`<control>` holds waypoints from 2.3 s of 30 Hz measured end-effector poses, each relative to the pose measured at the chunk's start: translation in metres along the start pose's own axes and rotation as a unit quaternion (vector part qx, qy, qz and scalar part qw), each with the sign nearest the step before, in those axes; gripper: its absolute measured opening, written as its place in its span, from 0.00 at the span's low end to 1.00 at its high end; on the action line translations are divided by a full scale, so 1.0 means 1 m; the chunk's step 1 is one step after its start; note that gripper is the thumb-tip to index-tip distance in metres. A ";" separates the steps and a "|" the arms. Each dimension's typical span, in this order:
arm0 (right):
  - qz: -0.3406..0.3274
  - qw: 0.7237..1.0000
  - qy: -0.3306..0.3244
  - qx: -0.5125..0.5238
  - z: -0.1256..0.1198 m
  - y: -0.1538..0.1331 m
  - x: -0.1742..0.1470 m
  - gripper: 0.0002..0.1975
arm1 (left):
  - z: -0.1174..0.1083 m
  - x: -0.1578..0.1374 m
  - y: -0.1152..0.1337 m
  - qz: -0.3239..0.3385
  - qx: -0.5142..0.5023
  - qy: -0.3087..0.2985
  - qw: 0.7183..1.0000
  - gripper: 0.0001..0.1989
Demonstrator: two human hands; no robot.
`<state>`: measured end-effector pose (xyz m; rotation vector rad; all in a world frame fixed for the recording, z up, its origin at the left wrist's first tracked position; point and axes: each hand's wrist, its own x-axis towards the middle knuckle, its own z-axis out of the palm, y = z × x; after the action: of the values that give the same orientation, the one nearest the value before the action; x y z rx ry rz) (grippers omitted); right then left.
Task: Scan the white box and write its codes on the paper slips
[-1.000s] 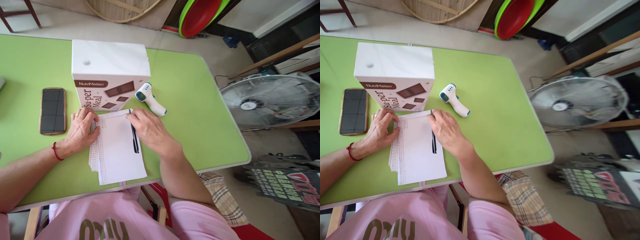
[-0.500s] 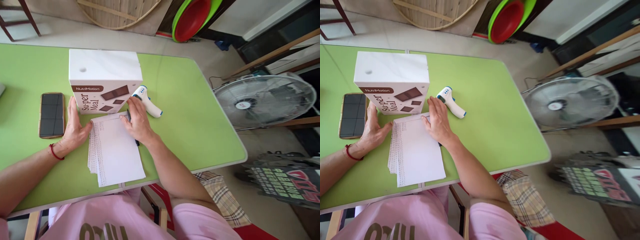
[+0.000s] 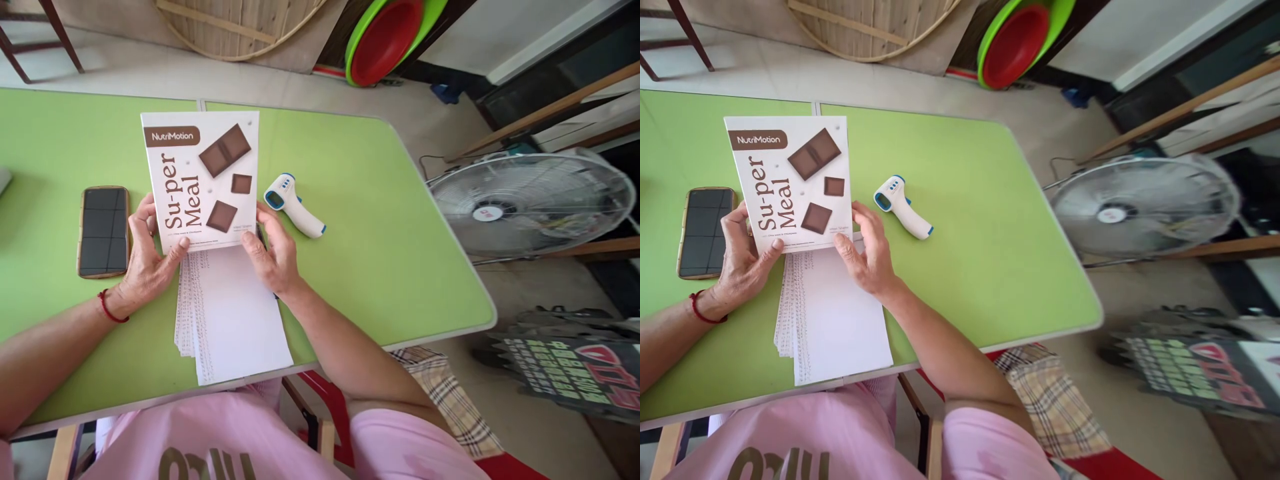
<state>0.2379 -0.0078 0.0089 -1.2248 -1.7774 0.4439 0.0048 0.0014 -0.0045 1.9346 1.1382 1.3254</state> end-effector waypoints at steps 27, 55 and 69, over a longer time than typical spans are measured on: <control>0.127 0.967 0.079 -0.206 -0.033 0.042 0.027 0.21 | 0.003 0.005 -0.004 -0.008 -0.043 0.012 0.999 0.42; 0.279 0.868 -0.076 0.404 0.020 -0.056 -0.025 0.26 | -0.003 0.009 0.001 -0.013 -0.028 0.004 1.000 0.44; 0.251 0.876 -0.068 0.407 0.020 -0.055 -0.024 0.24 | -0.004 0.009 -0.003 0.000 -0.025 -0.005 1.000 0.45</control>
<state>0.1930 -0.0493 0.0257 -1.0116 -1.1181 1.4431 0.0014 0.0103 -0.0005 1.9037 1.0902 1.3303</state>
